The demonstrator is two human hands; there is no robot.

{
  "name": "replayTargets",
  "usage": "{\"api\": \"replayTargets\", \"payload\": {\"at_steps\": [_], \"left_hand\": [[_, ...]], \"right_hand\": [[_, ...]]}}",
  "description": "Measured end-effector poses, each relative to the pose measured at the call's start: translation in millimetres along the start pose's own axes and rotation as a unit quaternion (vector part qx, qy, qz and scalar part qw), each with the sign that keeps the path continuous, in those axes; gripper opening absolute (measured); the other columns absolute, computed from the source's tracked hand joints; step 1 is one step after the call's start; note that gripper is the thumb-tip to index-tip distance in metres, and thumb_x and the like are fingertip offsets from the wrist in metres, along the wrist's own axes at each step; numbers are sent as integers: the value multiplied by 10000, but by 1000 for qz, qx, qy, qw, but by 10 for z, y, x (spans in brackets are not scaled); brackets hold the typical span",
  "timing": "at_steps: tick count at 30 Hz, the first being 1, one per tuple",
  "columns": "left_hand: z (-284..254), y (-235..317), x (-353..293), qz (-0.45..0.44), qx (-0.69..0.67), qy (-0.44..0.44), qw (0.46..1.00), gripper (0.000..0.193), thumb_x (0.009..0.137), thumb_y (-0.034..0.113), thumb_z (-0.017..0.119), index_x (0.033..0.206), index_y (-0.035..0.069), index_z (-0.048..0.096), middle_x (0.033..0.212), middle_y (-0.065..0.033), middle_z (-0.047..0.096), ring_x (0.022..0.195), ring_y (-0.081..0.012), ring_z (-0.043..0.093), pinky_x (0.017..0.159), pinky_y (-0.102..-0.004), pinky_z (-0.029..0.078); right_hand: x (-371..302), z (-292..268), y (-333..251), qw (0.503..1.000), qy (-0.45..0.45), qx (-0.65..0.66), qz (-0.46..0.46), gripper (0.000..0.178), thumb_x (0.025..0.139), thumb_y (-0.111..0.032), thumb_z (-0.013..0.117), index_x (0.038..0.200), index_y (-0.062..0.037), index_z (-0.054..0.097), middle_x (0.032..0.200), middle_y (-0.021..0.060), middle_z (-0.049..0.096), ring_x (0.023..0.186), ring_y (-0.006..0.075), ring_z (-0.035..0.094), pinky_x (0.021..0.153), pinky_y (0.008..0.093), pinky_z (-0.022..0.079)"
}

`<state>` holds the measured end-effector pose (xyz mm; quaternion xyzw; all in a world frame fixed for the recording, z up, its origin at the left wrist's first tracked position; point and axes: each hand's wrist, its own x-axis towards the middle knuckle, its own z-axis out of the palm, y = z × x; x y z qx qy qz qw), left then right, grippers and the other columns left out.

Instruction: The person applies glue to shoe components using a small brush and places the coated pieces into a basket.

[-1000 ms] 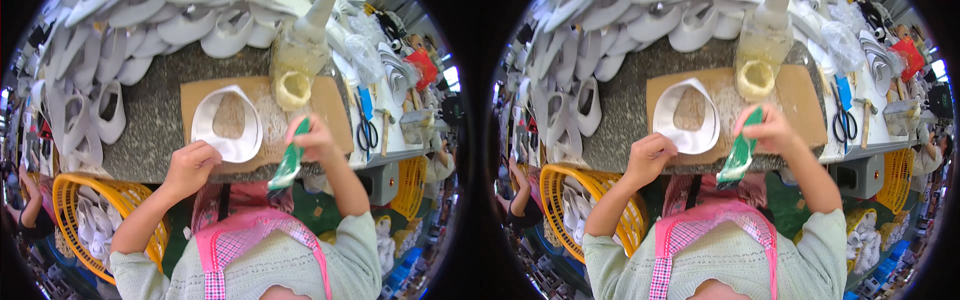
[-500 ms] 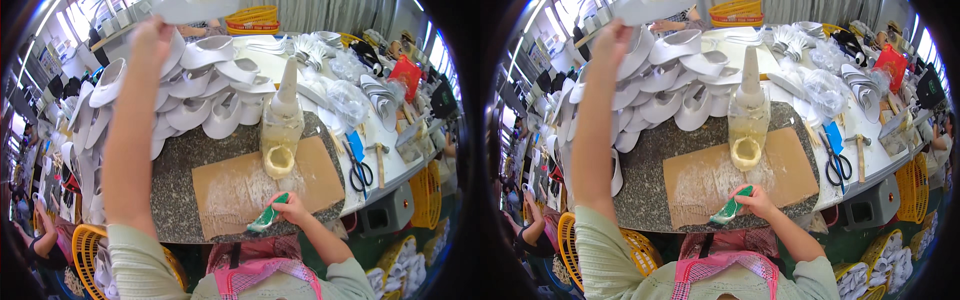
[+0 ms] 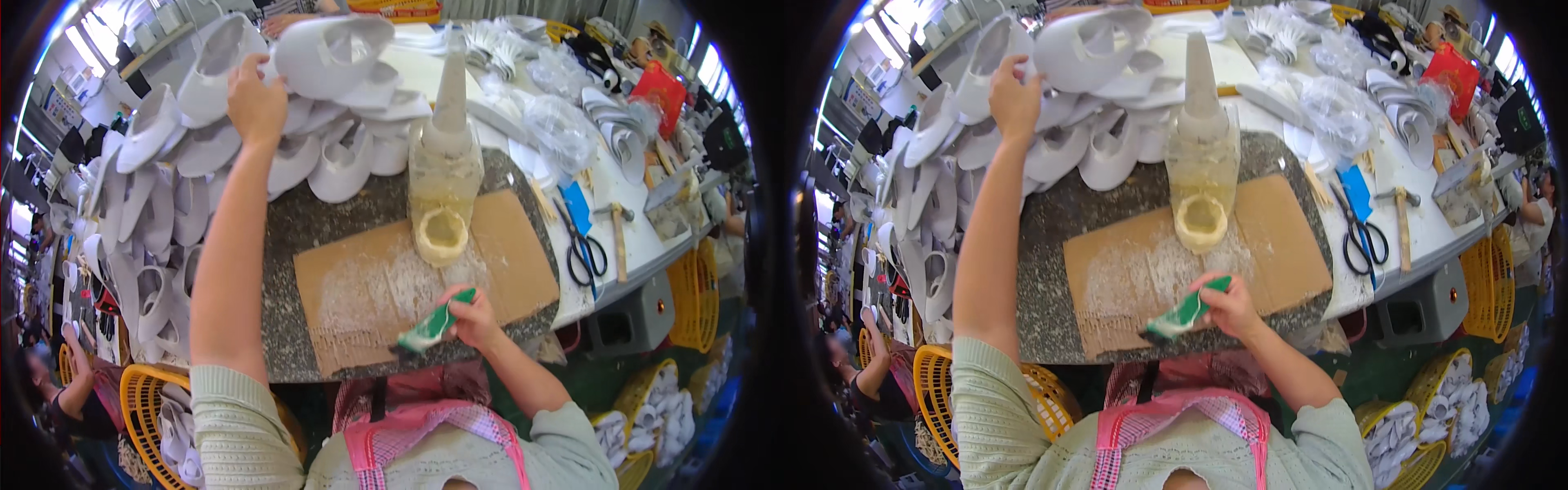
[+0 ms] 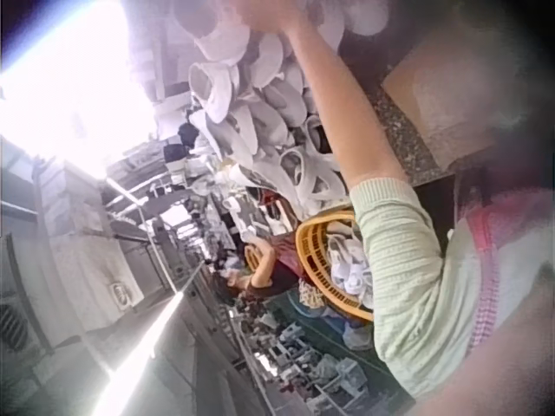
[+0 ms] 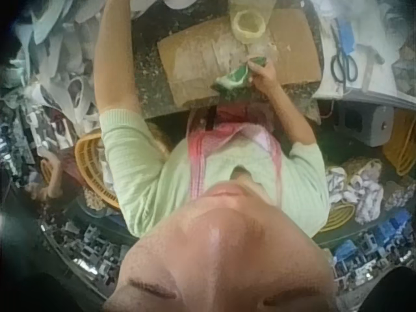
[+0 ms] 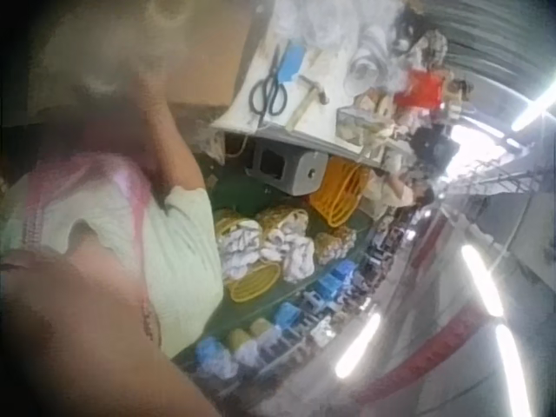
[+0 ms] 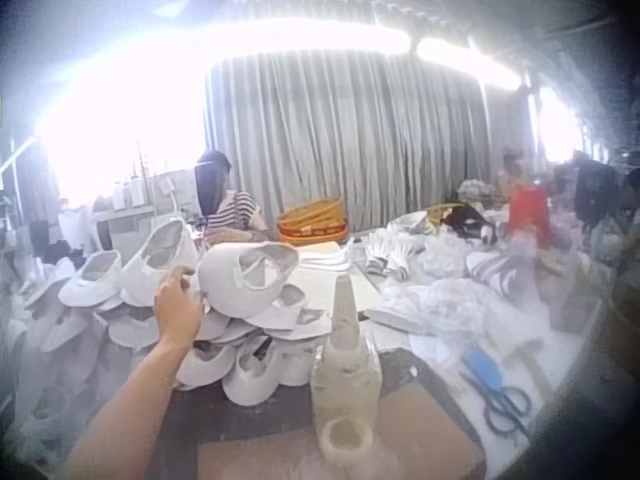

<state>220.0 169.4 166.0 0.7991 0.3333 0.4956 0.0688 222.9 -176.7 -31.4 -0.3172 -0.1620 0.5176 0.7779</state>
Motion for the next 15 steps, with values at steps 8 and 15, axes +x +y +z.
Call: {"api": "replayTargets", "payload": {"at_steps": [8,15], "left_hand": [[54,-162,7,-19,-91,-19,995,306,684,27,488,946,99,630,888,-95,639,799,-261,600,759,-351,444],[-639,-42,-1411,-18,-188,-130,973,208,735,63,562,939,52,598,886,-106,608,785,-246,595,736,-317,452]], "right_hand": [[-94,164,-199,985,73,-62,-146,172,828,-62,549,966,40,563,790,101,622,623,126,587,505,223,484],[126,466,-297,782,32,-567,-258,235,774,-28,583,1005,16,586,843,108,621,741,192,598,639,270,499]]}}
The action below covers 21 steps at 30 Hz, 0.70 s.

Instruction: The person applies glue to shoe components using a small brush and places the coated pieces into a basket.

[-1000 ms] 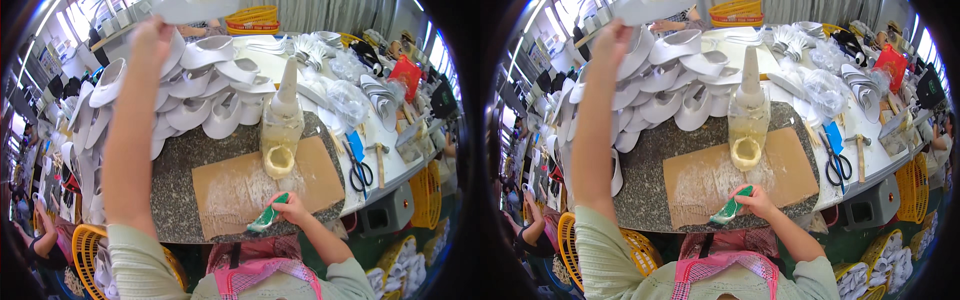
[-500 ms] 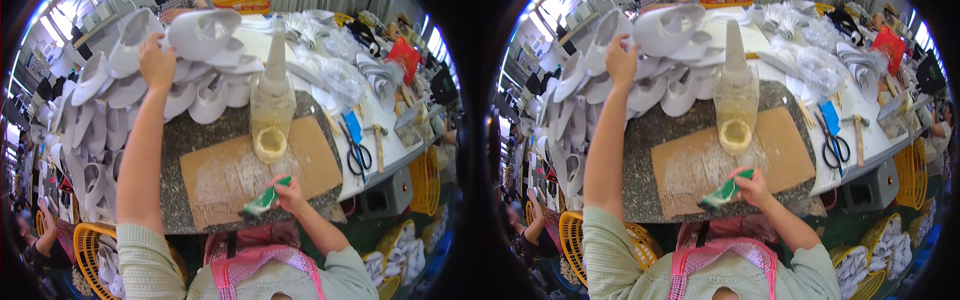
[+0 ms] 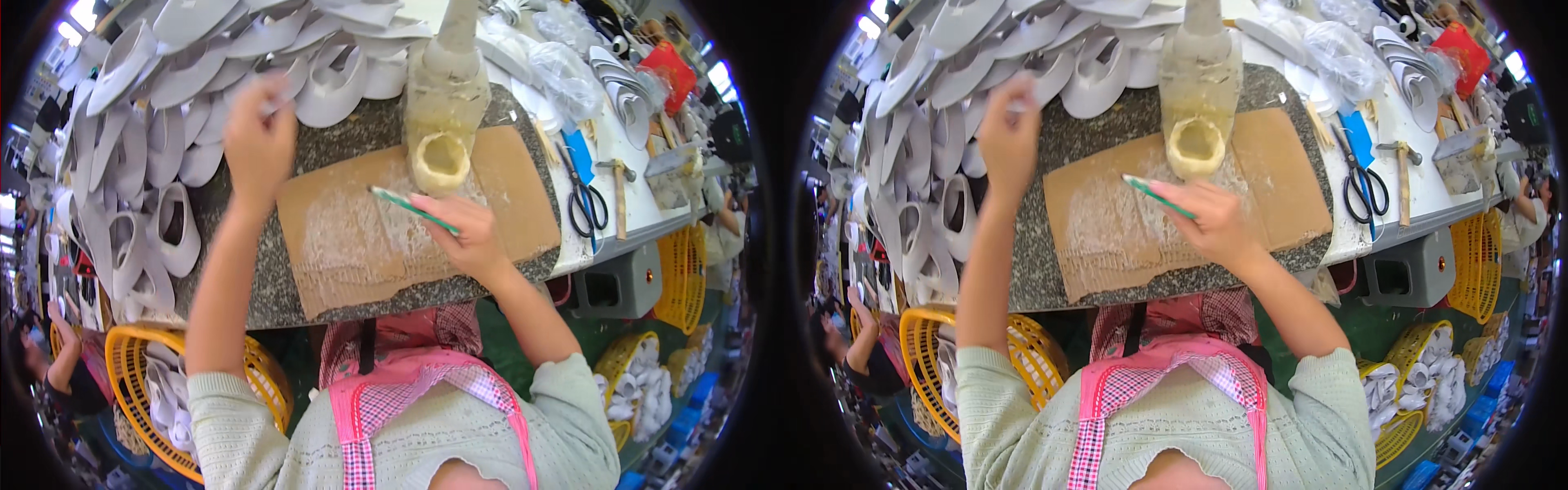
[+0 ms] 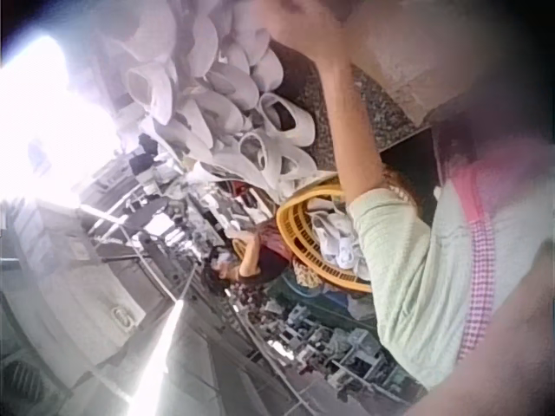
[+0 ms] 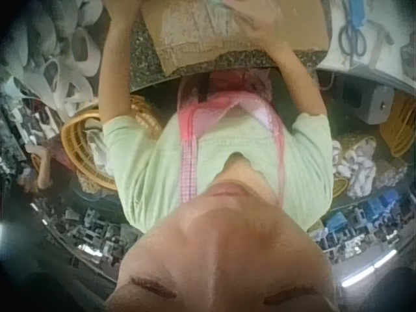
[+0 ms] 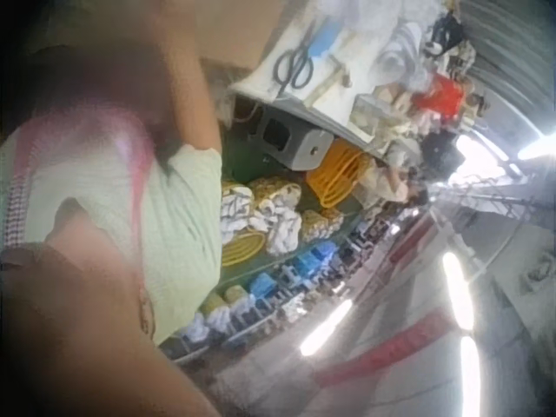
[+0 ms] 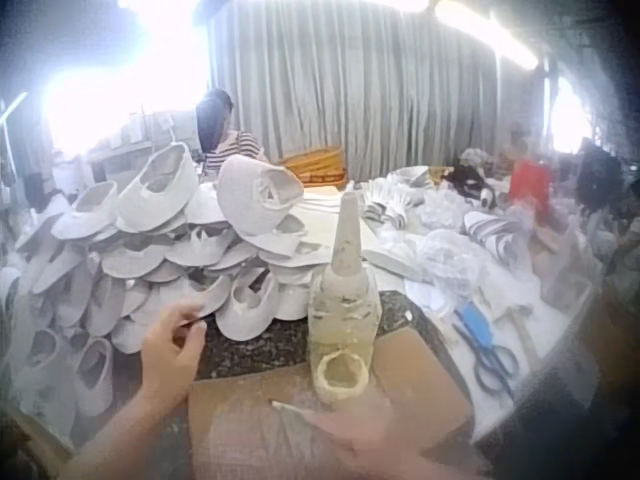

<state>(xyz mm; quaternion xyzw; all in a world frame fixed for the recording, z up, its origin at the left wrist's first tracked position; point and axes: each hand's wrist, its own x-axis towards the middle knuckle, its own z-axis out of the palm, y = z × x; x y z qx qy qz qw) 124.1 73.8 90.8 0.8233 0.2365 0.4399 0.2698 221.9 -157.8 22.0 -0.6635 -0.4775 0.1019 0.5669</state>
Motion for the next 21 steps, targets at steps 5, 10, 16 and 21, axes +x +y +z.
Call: {"api": "replayTargets", "payload": {"at_steps": [5,10,16,21], "left_hand": [[-283,-92,-1685,77,59,-206,974,403,741,104,599,1134,74,518,1180,-155,489,1104,-334,448,908,-418,373],[-229,-77,-1988,28,188,-345,919,584,797,287,543,1303,81,339,1398,-192,185,1295,-369,148,1023,-455,195],[-197,-121,-2084,13,209,-326,922,606,844,280,482,1357,94,217,1424,-179,98,1310,-367,103,1032,-459,189],[-197,-107,-2142,14,208,-299,931,619,840,259,482,1363,91,196,1429,-176,80,1315,-370,76,1035,-483,160]], "right_hand": [[413,352,191,874,-108,-342,-328,336,664,-52,541,989,28,567,945,143,598,852,247,579,694,299,494],[37,423,182,834,-205,-412,-304,341,678,-61,513,993,67,543,973,175,579,895,279,574,738,313,491],[-417,249,-24,835,-247,-414,-264,358,679,-43,517,1015,80,532,1036,209,560,977,304,557,786,334,491],[-815,-287,-359,913,-266,-275,-139,340,662,24,562,999,-7,591,914,162,625,824,275,621,736,323,505]]}}
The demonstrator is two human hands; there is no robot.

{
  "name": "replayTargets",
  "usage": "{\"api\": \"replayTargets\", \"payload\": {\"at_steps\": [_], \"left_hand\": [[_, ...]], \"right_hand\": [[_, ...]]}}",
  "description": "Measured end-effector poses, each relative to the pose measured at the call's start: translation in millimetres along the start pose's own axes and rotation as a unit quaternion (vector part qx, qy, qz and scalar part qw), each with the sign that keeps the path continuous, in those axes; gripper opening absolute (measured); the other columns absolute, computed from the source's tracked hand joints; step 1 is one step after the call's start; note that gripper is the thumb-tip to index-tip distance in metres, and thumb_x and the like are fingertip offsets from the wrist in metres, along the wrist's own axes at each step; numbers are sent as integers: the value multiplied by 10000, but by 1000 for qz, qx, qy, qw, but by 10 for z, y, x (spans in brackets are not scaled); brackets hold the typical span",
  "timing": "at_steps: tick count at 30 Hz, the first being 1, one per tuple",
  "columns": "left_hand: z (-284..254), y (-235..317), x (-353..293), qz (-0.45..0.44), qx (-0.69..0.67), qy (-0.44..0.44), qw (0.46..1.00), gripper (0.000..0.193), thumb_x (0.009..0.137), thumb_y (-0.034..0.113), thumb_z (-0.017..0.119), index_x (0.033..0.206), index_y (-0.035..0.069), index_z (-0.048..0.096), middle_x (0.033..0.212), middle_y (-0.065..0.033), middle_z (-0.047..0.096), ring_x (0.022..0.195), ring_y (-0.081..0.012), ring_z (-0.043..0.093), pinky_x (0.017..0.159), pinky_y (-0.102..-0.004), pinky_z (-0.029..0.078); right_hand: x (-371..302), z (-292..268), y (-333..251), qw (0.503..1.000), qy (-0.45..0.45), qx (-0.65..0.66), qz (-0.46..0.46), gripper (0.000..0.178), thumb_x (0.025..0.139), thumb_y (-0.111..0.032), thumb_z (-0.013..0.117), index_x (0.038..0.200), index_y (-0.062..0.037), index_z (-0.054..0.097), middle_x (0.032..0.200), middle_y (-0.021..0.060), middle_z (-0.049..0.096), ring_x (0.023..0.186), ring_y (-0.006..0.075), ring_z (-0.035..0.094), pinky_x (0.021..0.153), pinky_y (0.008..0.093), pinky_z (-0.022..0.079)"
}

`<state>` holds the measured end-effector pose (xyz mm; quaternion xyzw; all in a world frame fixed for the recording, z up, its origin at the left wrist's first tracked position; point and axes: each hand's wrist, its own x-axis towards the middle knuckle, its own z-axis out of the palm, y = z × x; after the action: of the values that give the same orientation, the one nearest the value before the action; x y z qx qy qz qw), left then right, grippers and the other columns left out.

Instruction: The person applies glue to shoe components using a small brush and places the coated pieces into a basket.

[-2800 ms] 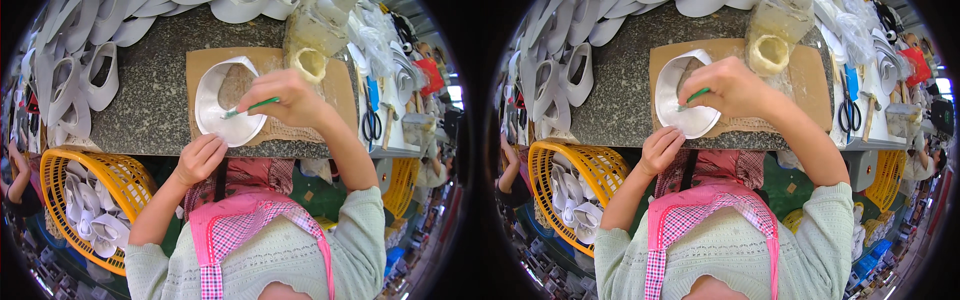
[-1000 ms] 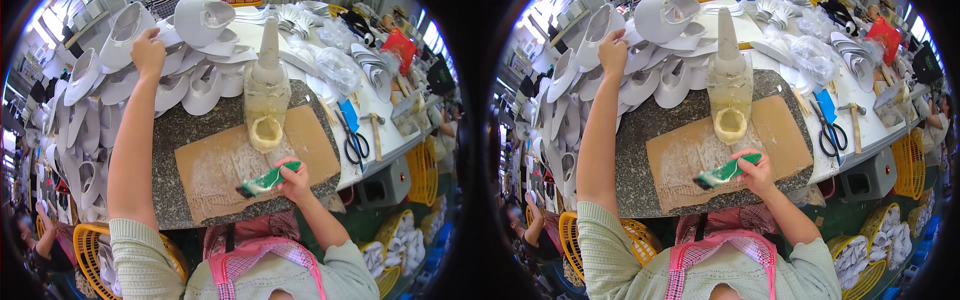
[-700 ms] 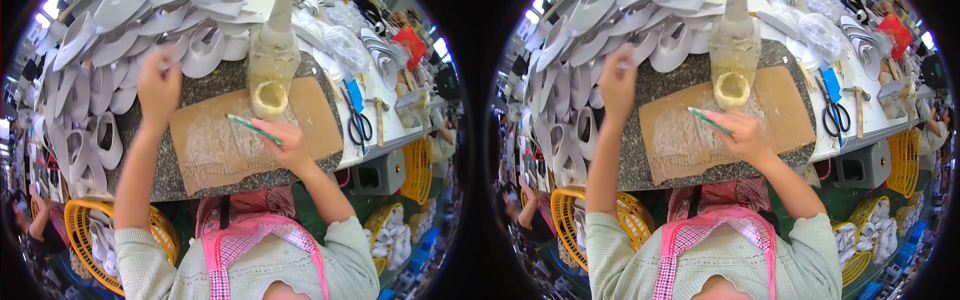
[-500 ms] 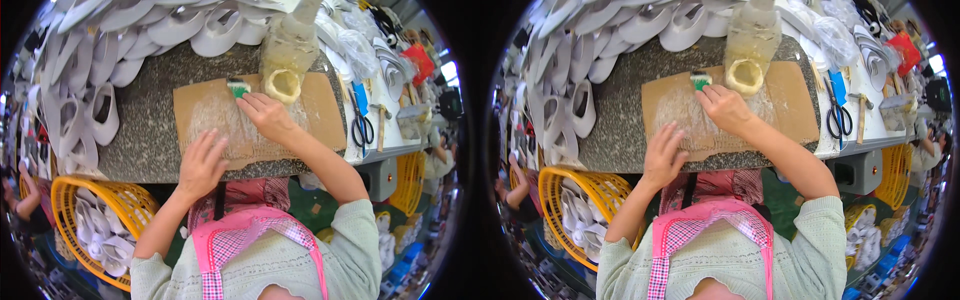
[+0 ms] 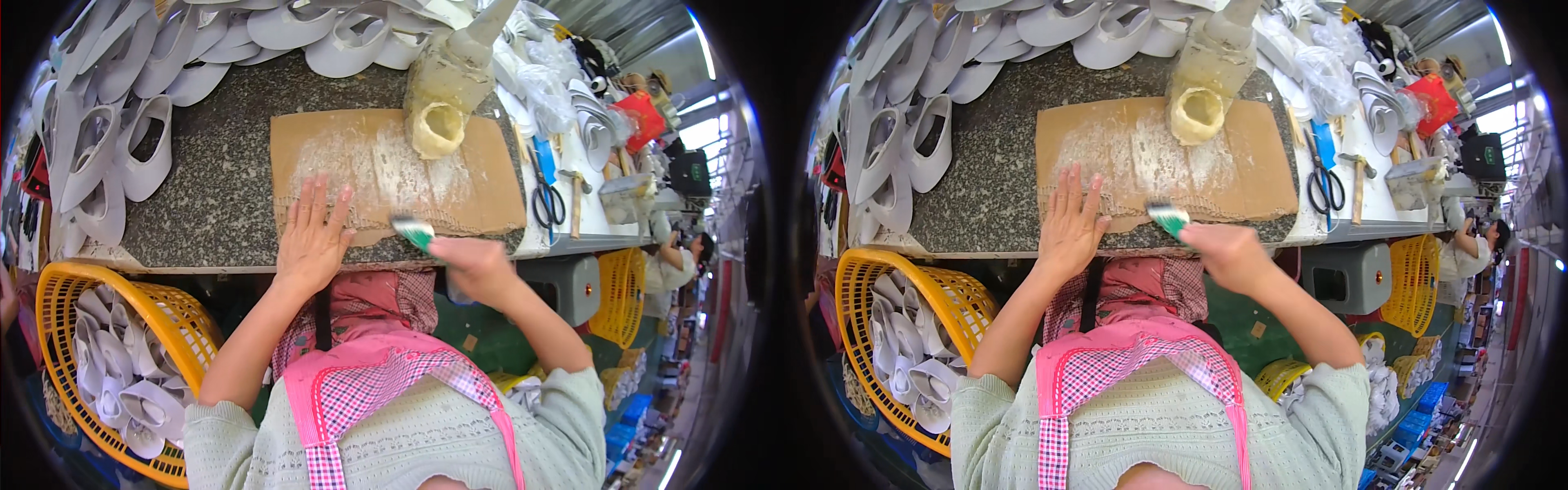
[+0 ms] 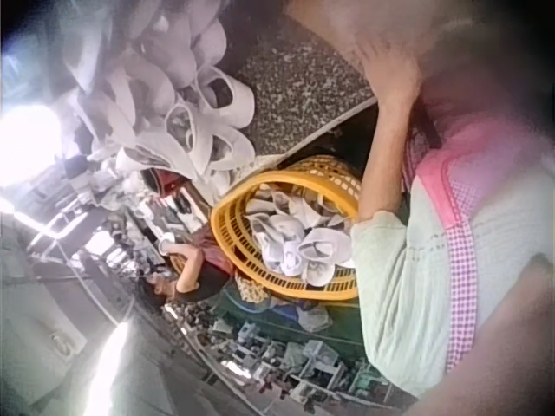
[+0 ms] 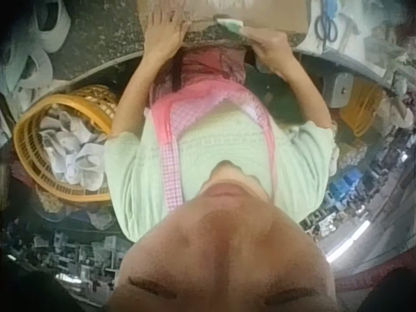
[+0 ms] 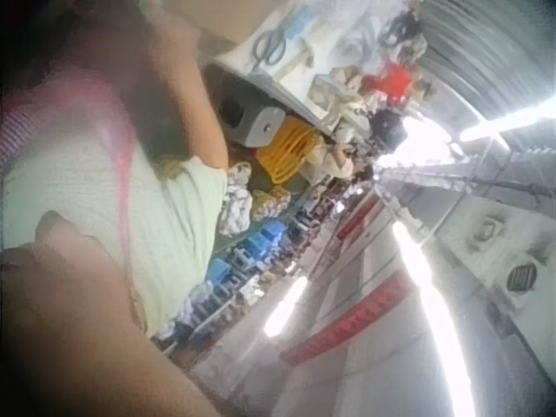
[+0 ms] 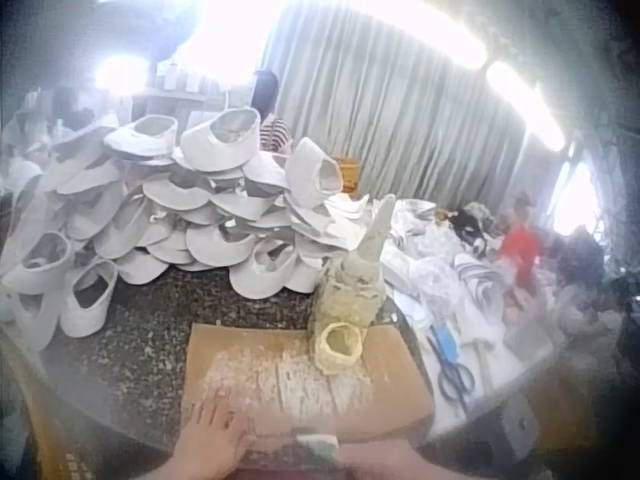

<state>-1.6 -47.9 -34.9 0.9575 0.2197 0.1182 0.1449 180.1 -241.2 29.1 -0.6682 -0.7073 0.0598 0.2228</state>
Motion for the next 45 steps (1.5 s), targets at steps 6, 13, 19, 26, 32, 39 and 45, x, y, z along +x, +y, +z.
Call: {"api": "replayTargets", "payload": {"at_steps": [6,13,19,26,32,39,45], "left_hand": [[-119,-14,-89,37,-43,82,995,669,776,165,542,1356,78,221,1432,-182,81,1312,-405,45,1029,-521,102],[-138,399,50,116,-120,52,985,568,752,192,585,1288,144,400,1414,-169,183,1307,-399,98,1011,-540,143],[153,508,229,183,-64,20,981,577,767,316,582,1292,163,398,1422,-126,193,1325,-324,106,1036,-505,80],[138,541,286,191,-74,-42,978,574,772,379,574,1283,178,407,1413,-114,220,1321,-306,134,1036,-515,92],[176,560,344,160,-60,-71,983,695,760,502,540,1338,196,306,1431,-104,157,1326,-304,99,1025,-550,92],[146,549,365,147,-36,-99,983,806,731,596,496,1376,209,206,1437,-96,129,1330,-295,72,1016,-566,115],[180,547,350,153,-38,-82,984,811,727,599,500,1374,202,214,1433,-113,137,1327,-303,86,1012,-571,121]], "right_hand": [[-401,-453,1001,748,367,374,407,218,817,-155,586,941,24,571,821,101,630,735,194,644,584,254,520],[-671,-468,1317,844,188,152,478,176,793,-137,578,875,18,591,659,40,607,499,100,566,470,212,445],[-455,-596,1427,872,83,109,470,210,817,-203,540,740,-14,589,477,24,509,388,79,463,392,236,354],[359,-312,1935,878,159,-149,425,191,834,-224,472,826,-50,552,659,182,605,601,324,601,589,431,448],[393,-63,1388,849,60,-231,472,245,833,-231,464,1009,-62,445,817,241,599,753,418,579,707,498,417],[69,83,901,834,4,-281,474,222,821,-232,489,932,-52,422,672,251,581,646,426,576,600,517,436],[-298,-307,291,866,-111,-218,436,207,818,-238,505,889,-57,435,630,200,567,608,388,573,560,489,435]]}}
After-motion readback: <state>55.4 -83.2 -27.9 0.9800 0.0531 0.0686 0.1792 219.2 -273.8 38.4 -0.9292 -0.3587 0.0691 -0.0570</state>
